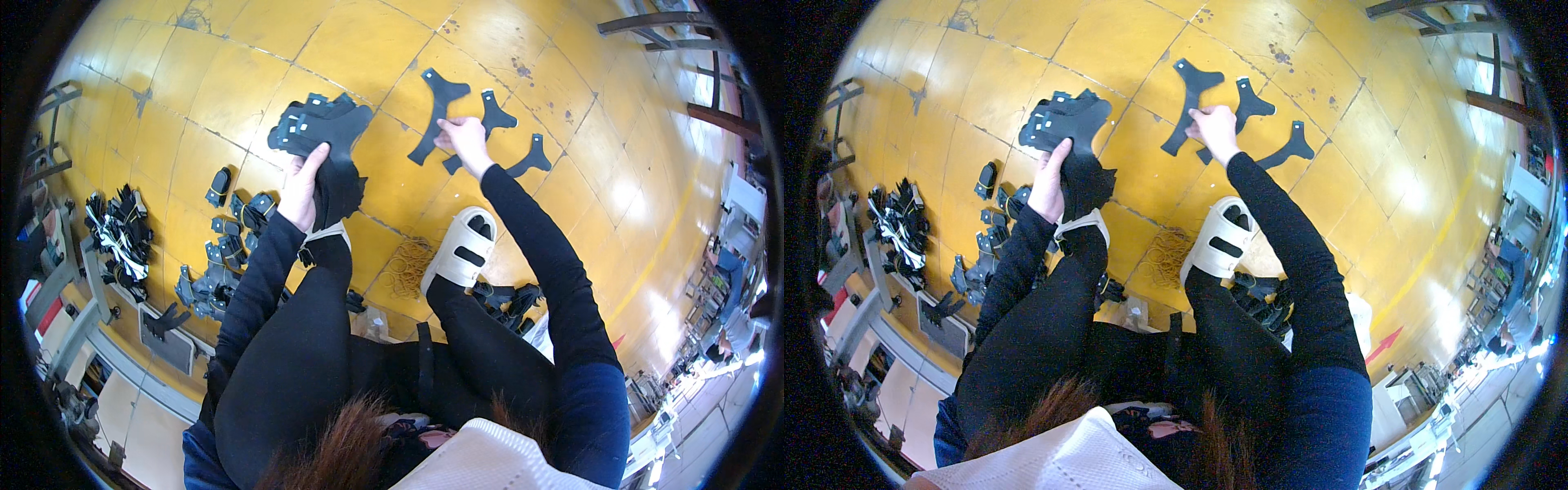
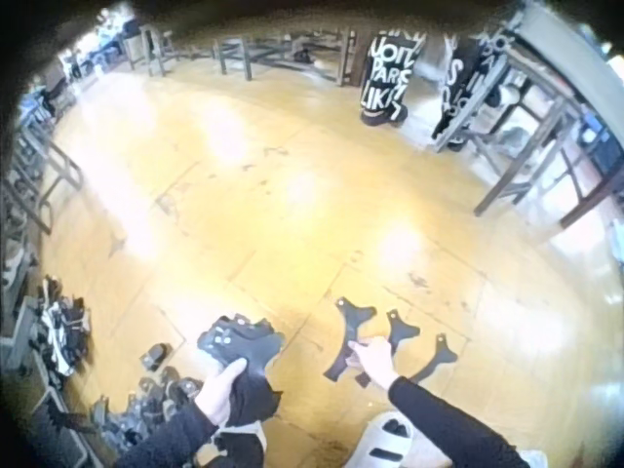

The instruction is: The person sits on the floor and sorts black plastic parts into piles. They pick up parts, separate them by type, and arrange them in neat rows on the yellow floor.

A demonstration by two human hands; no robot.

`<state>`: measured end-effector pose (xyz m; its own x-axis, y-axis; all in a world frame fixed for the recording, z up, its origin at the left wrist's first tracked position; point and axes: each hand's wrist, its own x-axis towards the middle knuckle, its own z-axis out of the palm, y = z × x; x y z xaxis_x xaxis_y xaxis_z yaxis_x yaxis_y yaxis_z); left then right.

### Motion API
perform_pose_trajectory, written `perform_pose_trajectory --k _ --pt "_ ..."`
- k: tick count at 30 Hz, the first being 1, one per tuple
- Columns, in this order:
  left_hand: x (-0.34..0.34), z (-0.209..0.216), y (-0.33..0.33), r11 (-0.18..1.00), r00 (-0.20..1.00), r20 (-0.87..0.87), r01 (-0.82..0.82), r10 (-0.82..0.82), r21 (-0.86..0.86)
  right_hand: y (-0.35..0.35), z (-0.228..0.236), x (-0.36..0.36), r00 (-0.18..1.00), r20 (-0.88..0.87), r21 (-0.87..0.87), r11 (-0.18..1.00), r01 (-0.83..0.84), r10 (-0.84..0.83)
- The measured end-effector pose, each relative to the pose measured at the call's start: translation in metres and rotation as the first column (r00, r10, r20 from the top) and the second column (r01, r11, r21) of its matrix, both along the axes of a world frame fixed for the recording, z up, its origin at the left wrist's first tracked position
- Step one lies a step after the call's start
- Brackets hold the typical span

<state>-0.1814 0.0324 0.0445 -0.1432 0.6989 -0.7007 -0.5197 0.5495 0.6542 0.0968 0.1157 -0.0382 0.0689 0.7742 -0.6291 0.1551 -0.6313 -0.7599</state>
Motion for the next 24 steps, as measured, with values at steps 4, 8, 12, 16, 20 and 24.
perform_pose_trajectory --k 4,8,12,16,20,24 --pt "0.005 -0.001 -0.002 0.996 0.997 0.004 0.074 -0.074 0.046 0.011 0.038 -0.002 0.816 0.281 -0.165 0.863 -0.478 0.505" --pt "0.016 0.011 0.005 0.988 0.988 0.012 0.153 -0.153 -0.013 0.007 0.067 -0.027 0.892 0.07 0.248 0.858 -0.449 0.447" --pt "0.017 0.017 0.006 0.984 0.984 -0.014 0.178 -0.178 -0.01 0.009 0.09 -0.06 0.822 -0.232 0.257 0.848 -0.463 0.52" --pt "0.006 0.0 0.013 0.983 0.992 -0.039 0.127 -0.123 0.13 0.026 0.078 -0.074 0.83 -0.277 0.259 0.869 -0.421 0.484" --pt "-0.022 0.008 0.025 0.976 0.967 0.199 0.124 -0.16 0.181 0.057 0.045 -0.061 0.909 -0.309 0.167 0.957 -0.236 0.278" --pt "-0.032 0.013 0.027 0.96 0.969 0.188 0.109 -0.161 0.259 0.079 0.017 -0.048 0.921 -0.388 0.103 0.995 0.004 0.036"
